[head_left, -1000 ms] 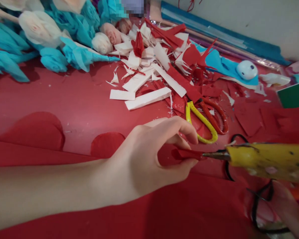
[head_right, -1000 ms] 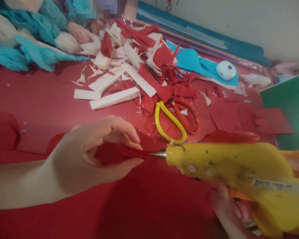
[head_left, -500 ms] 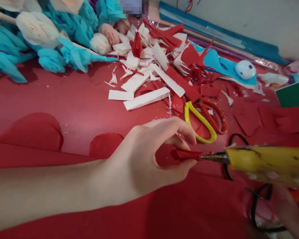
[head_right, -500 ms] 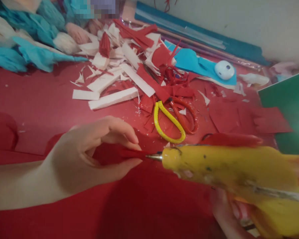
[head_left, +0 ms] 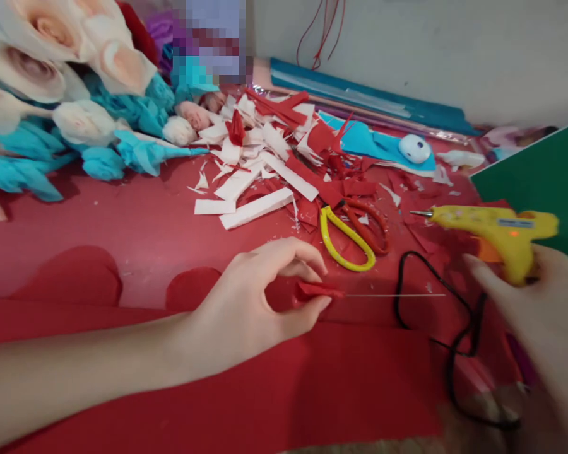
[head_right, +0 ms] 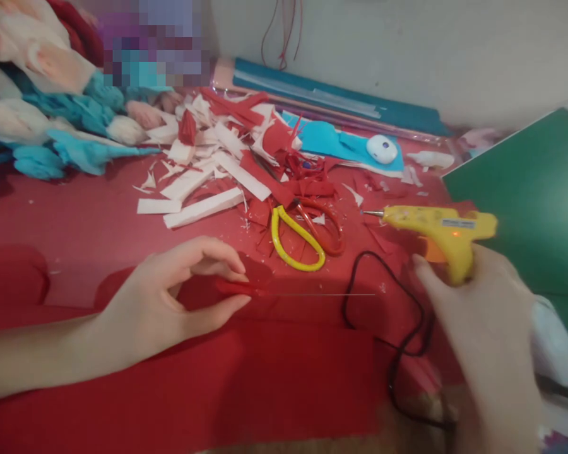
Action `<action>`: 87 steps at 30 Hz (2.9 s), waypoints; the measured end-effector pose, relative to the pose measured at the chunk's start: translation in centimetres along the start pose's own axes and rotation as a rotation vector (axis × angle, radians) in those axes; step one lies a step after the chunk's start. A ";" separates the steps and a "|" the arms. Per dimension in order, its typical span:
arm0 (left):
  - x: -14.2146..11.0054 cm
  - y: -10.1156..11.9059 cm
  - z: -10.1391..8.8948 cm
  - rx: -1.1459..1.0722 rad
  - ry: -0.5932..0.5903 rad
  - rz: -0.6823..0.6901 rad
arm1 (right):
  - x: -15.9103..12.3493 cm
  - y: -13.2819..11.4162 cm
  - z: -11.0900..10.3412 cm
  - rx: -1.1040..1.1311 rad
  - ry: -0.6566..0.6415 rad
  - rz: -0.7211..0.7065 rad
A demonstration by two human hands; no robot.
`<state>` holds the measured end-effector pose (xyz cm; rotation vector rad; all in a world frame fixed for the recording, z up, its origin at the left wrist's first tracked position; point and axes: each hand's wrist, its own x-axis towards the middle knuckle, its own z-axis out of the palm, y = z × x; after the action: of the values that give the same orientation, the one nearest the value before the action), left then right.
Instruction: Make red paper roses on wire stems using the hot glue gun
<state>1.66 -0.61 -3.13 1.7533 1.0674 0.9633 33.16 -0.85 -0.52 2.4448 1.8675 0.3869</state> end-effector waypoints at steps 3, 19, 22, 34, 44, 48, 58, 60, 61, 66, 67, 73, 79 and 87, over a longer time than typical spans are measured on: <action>-0.1 0.2 -0.1 0.033 -0.015 0.013 | 2.4 -0.6 0.6 0.045 -0.081 0.063; -0.3 0.1 0.0 -0.042 -0.089 0.101 | -4.3 -10.5 -5.6 0.533 0.098 -0.894; -0.5 0.1 -0.2 -0.038 -0.121 0.128 | -4.4 -11.1 -4.9 0.552 0.068 -0.917; -0.3 0.0 -0.2 0.131 -0.101 0.227 | -4.3 -11.7 -4.6 0.726 0.020 -0.921; -0.4 0.0 -0.3 -0.009 -0.126 0.152 | -4.6 -11.5 -4.9 0.585 0.132 -0.952; -0.4 0.0 -0.2 -0.035 -0.111 0.137 | -4.8 -11.4 -4.6 0.546 0.126 -0.922; -0.3 0.1 -0.1 -0.110 -0.119 0.087 | -5.6 -9.9 -4.0 0.484 0.059 -0.992; -0.3 0.1 -0.1 -0.114 -0.116 0.095 | -5.6 -9.9 -4.1 0.458 0.108 -1.034; -0.3 0.0 -0.1 -0.113 -0.117 0.098 | -5.6 -9.9 -4.2 0.443 0.135 -1.053; -0.3 0.1 -0.2 -0.111 -0.130 0.094 | -5.6 -9.8 -4.4 0.416 0.161 -1.064; -0.3 0.1 -0.2 -0.114 -0.130 0.091 | -5.6 -9.8 -4.3 0.431 0.142 -1.043; -0.4 0.1 -0.2 -0.126 -0.134 0.077 | -5.4 -10.1 -4.2 0.474 0.169 -0.992; -0.3 0.0 -0.3 -0.113 -0.146 0.092 | -5.3 -10.2 -4.6 0.424 0.190 -1.100; -0.3 0.1 -0.2 -0.153 -0.133 0.088 | -5.3 -10.6 -4.5 0.464 0.231 -1.043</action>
<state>1.45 -0.88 -3.02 1.7234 0.8174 0.9423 20.84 -3.53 1.02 1.2376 3.2297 0.1683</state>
